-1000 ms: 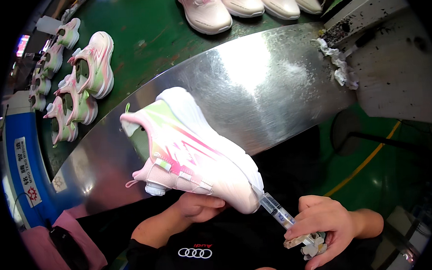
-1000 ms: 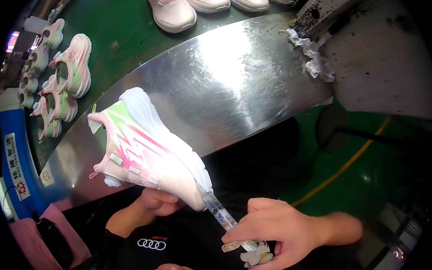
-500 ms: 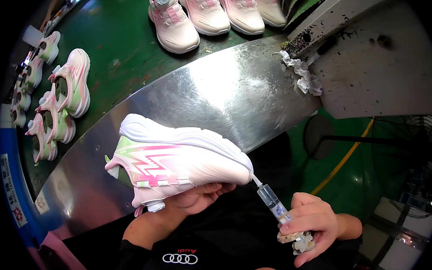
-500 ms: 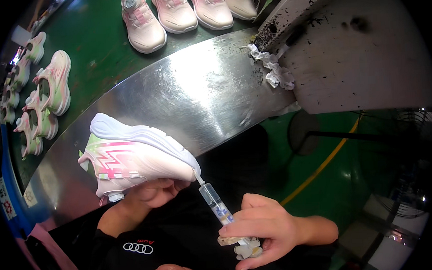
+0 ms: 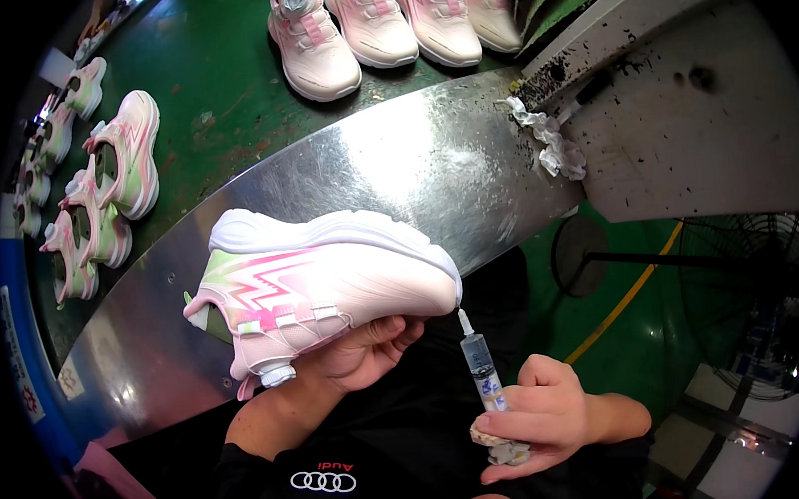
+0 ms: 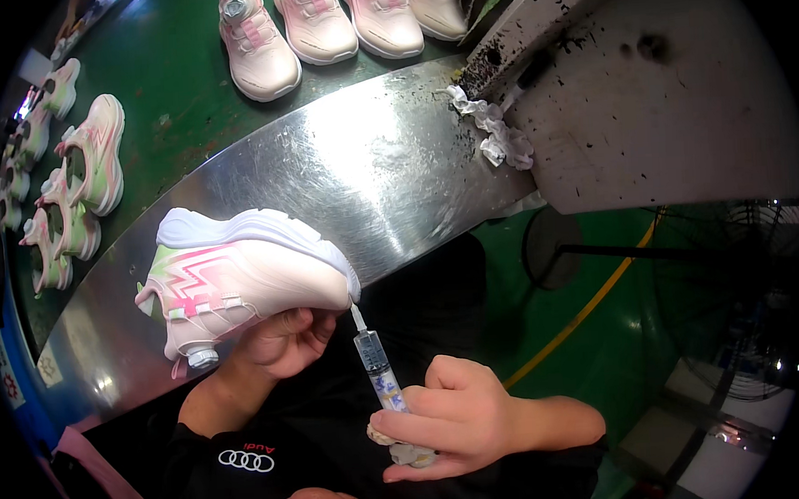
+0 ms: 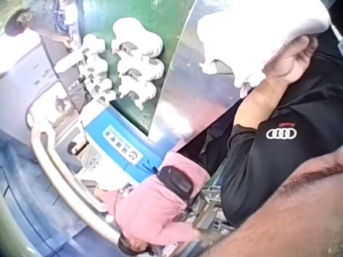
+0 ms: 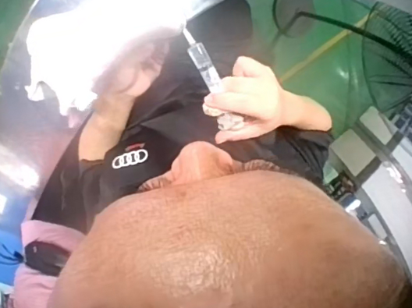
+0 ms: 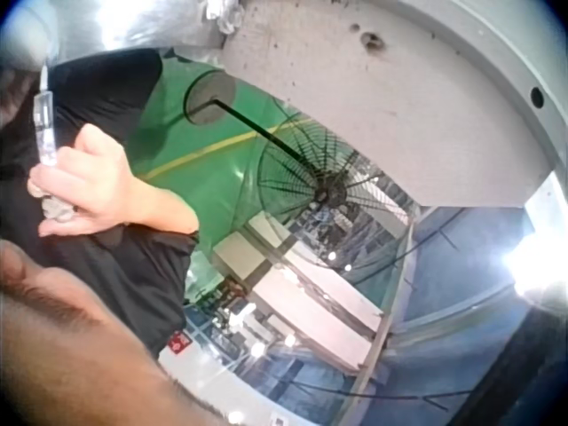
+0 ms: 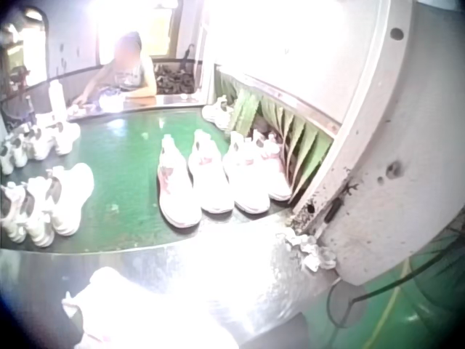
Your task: The person takes shoes from an assembly line, applies adhesive around the sole seams using a syringe, and places the shoes down.
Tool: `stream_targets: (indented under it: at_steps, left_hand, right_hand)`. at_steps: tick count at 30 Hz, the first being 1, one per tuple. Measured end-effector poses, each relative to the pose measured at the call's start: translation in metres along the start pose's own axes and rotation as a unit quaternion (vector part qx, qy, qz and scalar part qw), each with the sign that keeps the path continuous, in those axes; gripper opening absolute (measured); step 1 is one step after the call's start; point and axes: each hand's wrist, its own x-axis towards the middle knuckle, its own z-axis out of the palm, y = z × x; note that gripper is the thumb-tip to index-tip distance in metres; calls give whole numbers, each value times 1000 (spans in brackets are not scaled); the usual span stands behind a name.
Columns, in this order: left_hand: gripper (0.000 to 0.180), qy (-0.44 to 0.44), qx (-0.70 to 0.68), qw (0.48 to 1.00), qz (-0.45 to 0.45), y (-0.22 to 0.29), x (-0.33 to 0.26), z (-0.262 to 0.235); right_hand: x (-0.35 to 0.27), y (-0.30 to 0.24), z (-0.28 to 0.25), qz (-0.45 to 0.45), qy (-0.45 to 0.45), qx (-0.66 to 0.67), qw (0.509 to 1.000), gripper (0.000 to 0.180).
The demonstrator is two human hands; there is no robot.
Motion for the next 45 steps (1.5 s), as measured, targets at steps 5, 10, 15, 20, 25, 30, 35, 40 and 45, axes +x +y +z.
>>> stream_targets:
  at_steps: [5,10,15,20,25,30,35,40,45]
  left_hand:
    - [39,-48,-32,998,-22,2,-1,-2]
    - [35,-66,-47,996,-24,3,-2,4]
    - [37,-85,-41,995,-21,4,-4,2]
    - [39,-83,-38,996,-19,4,-5,4]
    - [39,-78,-19,997,-20,2,-6,5]
    - [39,-69,6,997,-24,-1,-3,5]
    - [39,-69,9,997,-20,-2,6,2]
    - [40,-66,-17,998,-15,-1,10,2]
    - [39,-42,-19,999,-15,-4,14,0]
  right_hand:
    - [0,3,12,-32,7,-86,996,49]
    - [1,7,22,-55,15,-149,987,46]
    - [1,8,29,-68,26,-178,981,45]
    - [1,10,33,-79,30,-193,977,46]
    - [-2,9,33,-78,24,-208,975,46]
    - [-4,16,34,-89,34,-201,975,41]
    - [-5,23,33,-84,38,-191,977,37]
    - [-2,28,31,-94,45,-174,979,37]
    - [-1,29,30,-89,42,-174,980,37]
